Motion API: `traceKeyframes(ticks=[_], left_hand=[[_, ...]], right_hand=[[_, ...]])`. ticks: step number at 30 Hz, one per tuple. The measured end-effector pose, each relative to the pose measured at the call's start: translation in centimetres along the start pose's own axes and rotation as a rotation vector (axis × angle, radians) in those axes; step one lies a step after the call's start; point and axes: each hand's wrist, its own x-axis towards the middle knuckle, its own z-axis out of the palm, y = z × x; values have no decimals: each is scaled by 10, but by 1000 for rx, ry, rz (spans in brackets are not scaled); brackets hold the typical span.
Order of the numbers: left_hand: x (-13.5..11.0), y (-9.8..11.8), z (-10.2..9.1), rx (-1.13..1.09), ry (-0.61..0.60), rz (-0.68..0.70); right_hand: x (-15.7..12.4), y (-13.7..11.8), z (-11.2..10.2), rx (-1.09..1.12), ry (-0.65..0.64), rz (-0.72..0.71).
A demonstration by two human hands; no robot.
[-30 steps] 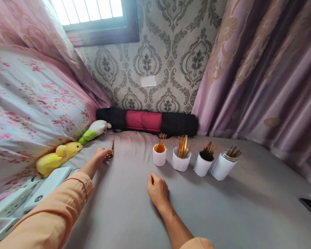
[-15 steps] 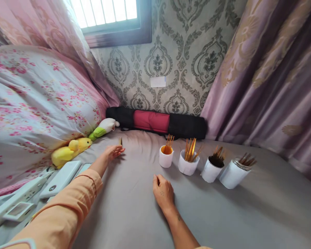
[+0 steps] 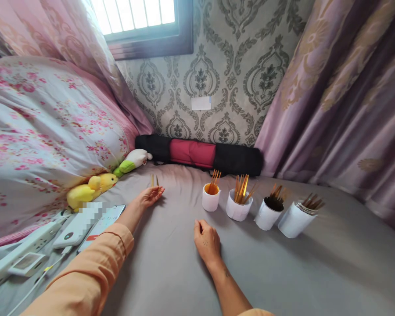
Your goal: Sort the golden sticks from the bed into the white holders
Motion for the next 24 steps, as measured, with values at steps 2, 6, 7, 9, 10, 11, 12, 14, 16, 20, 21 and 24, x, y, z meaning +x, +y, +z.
traceKeyframes(ticks=[2, 6, 7, 9, 10, 11, 12, 14, 16, 20, 21, 24], left_hand=[[-4, -3, 0, -46, -45, -14], [-13, -7, -1, -134, -150, -55], [-16, -8, -1, -154, -173, -63], [-20, -11, -2, -190, -209, -73], [-22, -13, -2, -203, -222, -77], [-24, -15, -3, -215, -235, -82], [-25, -17, -3, -228, -249, -85], [-29, -21, -3, -257, -285, -88], [-32, -25, -3, -280, -318, -83], [-44, -33, 2, -261, -308, -71], [-47, -35, 4, -246, -294, -67], [-55, -43, 8, -216, -249, -45]], right_hand=[[0, 0, 0, 0, -4, -5], [0, 0, 0, 0, 0, 0], [0, 0, 0, 1, -1, 1], [0, 0, 0, 3, -4, 0], [0, 0, 0, 3, -5, -1], [0, 0, 0, 3, -6, -3], [0, -1, -1, 2, -4, -4], [0, -1, -1, 0, 0, -6], [0, -1, -1, 0, 3, -7], [0, 0, 0, 1, -1, -6], [1, 1, 0, 4, -2, -7], [0, 0, 0, 11, -3, -10]])
